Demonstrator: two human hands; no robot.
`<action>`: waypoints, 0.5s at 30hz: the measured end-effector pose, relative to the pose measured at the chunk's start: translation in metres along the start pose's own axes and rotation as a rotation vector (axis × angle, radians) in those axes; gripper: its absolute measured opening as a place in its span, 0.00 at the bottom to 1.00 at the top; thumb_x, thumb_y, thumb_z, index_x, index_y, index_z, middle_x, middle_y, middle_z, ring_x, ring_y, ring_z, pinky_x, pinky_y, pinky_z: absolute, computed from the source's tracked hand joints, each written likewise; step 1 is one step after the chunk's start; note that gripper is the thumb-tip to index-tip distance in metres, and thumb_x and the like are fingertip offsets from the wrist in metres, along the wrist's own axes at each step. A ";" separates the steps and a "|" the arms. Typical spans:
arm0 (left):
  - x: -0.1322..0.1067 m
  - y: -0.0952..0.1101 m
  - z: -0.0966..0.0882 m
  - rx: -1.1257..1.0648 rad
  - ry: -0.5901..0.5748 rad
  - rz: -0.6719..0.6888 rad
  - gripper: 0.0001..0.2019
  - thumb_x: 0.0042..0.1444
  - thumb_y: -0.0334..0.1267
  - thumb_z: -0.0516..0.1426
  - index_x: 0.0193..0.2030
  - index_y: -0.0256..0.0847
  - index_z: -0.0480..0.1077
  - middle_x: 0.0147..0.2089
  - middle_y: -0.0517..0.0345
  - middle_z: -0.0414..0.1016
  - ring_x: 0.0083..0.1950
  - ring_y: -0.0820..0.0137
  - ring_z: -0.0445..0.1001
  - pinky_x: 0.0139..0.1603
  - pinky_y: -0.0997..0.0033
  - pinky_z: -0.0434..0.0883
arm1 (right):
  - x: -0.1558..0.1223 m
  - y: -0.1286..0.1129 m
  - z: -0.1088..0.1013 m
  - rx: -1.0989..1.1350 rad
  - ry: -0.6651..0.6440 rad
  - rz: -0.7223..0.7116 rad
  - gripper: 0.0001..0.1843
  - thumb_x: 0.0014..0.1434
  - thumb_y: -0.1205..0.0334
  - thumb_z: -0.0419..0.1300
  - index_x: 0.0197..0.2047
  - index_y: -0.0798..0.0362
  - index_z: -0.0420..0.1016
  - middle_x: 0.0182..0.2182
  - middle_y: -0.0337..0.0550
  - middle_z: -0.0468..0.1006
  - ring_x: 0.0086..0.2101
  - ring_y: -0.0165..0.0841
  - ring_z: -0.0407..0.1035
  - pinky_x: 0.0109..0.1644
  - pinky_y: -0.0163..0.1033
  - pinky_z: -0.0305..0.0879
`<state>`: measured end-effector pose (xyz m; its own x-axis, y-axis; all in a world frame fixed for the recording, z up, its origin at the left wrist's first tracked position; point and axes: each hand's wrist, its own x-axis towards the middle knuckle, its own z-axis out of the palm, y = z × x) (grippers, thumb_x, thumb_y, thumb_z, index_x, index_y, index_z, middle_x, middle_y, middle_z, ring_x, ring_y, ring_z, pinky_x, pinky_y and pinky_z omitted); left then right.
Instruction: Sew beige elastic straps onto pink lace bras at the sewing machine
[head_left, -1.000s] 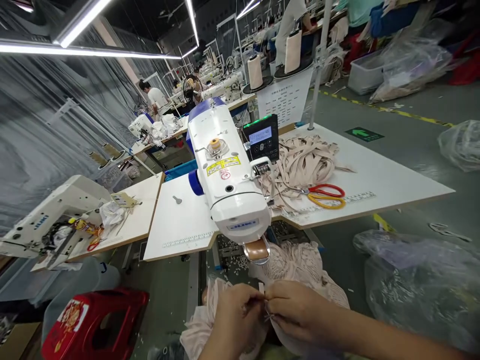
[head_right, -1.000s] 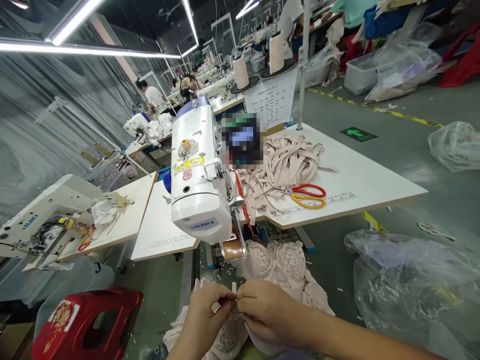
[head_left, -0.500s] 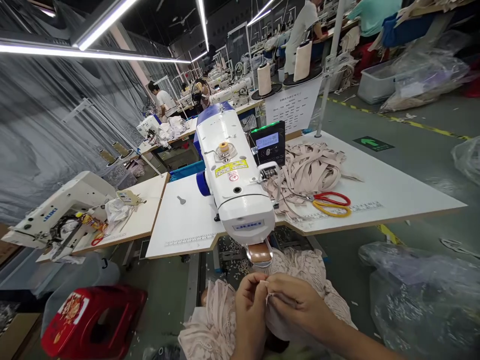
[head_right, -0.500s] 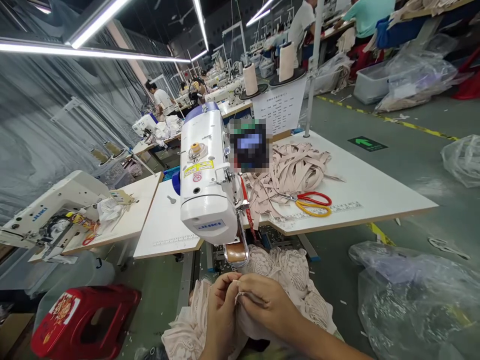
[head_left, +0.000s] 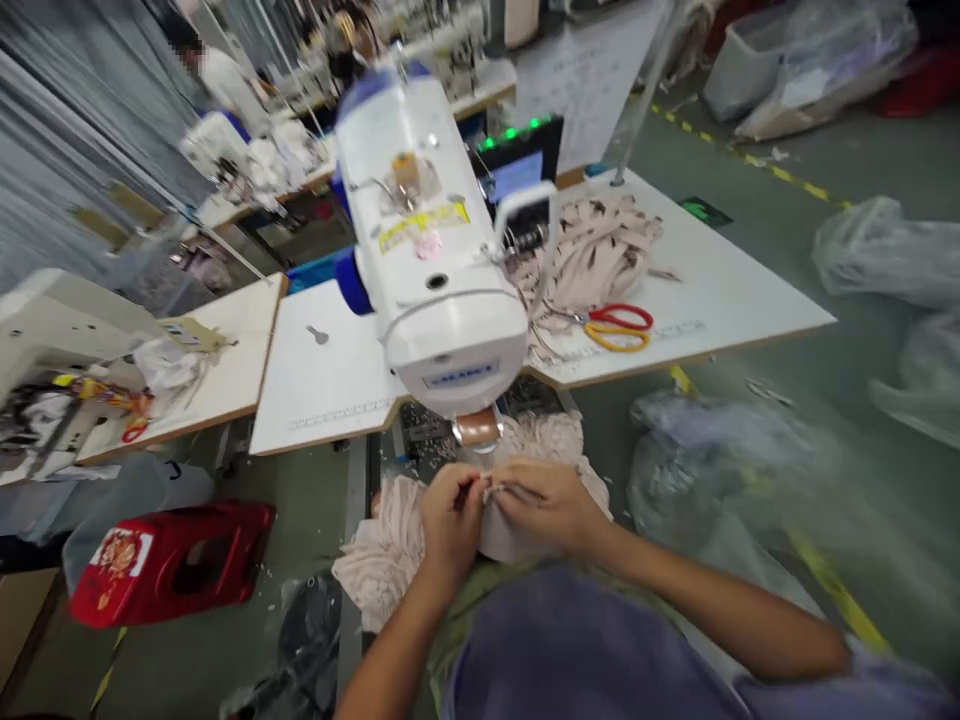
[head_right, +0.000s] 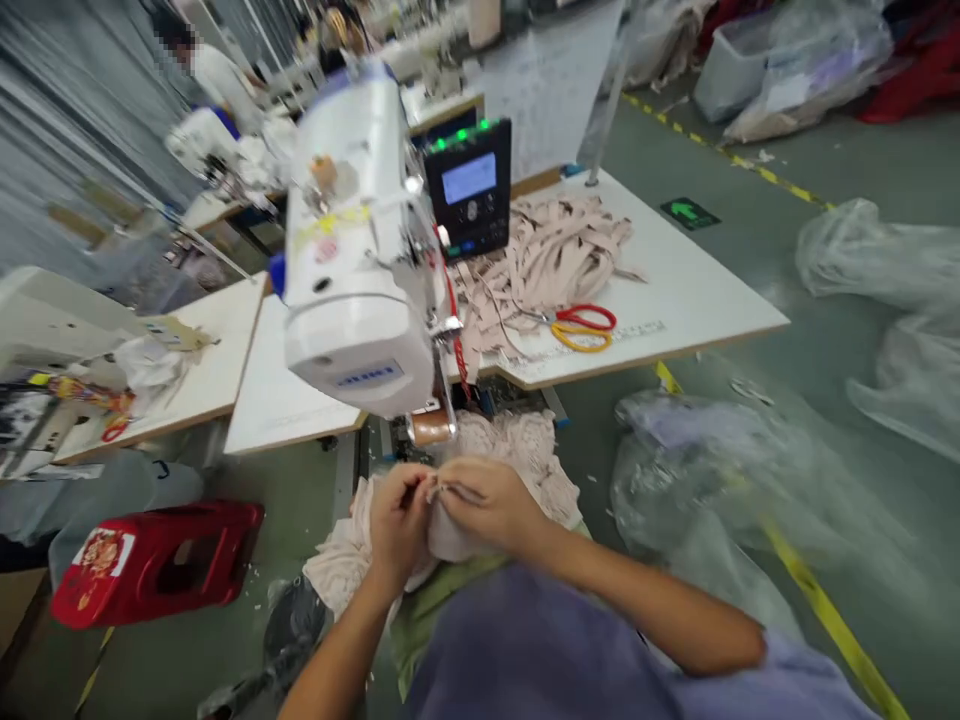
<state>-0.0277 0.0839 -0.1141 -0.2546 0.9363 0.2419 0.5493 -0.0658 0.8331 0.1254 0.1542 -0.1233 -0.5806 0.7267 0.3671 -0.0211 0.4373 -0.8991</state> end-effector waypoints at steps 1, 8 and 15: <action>0.001 -0.001 0.000 -0.025 -0.009 0.003 0.07 0.65 0.36 0.56 0.38 0.40 0.75 0.36 0.56 0.78 0.38 0.70 0.76 0.41 0.73 0.71 | 0.000 0.002 -0.001 0.002 0.006 0.025 0.08 0.63 0.64 0.58 0.39 0.50 0.80 0.36 0.43 0.84 0.37 0.33 0.77 0.43 0.36 0.72; 0.004 0.002 -0.005 0.122 0.012 0.074 0.05 0.64 0.33 0.58 0.41 0.41 0.76 0.35 0.58 0.80 0.36 0.72 0.78 0.36 0.76 0.72 | 0.012 0.003 -0.029 -0.223 -0.009 0.131 0.10 0.68 0.61 0.55 0.40 0.51 0.79 0.32 0.39 0.81 0.32 0.29 0.72 0.37 0.33 0.62; 0.007 0.015 -0.014 0.244 -0.105 0.338 0.06 0.62 0.29 0.60 0.44 0.41 0.76 0.38 0.57 0.83 0.37 0.73 0.81 0.39 0.77 0.74 | 0.024 0.000 -0.045 -0.130 -0.284 0.073 0.09 0.67 0.62 0.56 0.38 0.53 0.78 0.32 0.39 0.79 0.34 0.30 0.71 0.38 0.34 0.59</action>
<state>-0.0321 0.0844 -0.0931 0.0477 0.9071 0.4183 0.7635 -0.3031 0.5702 0.1482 0.1955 -0.1041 -0.7809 0.5899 0.2054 0.1225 0.4671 -0.8757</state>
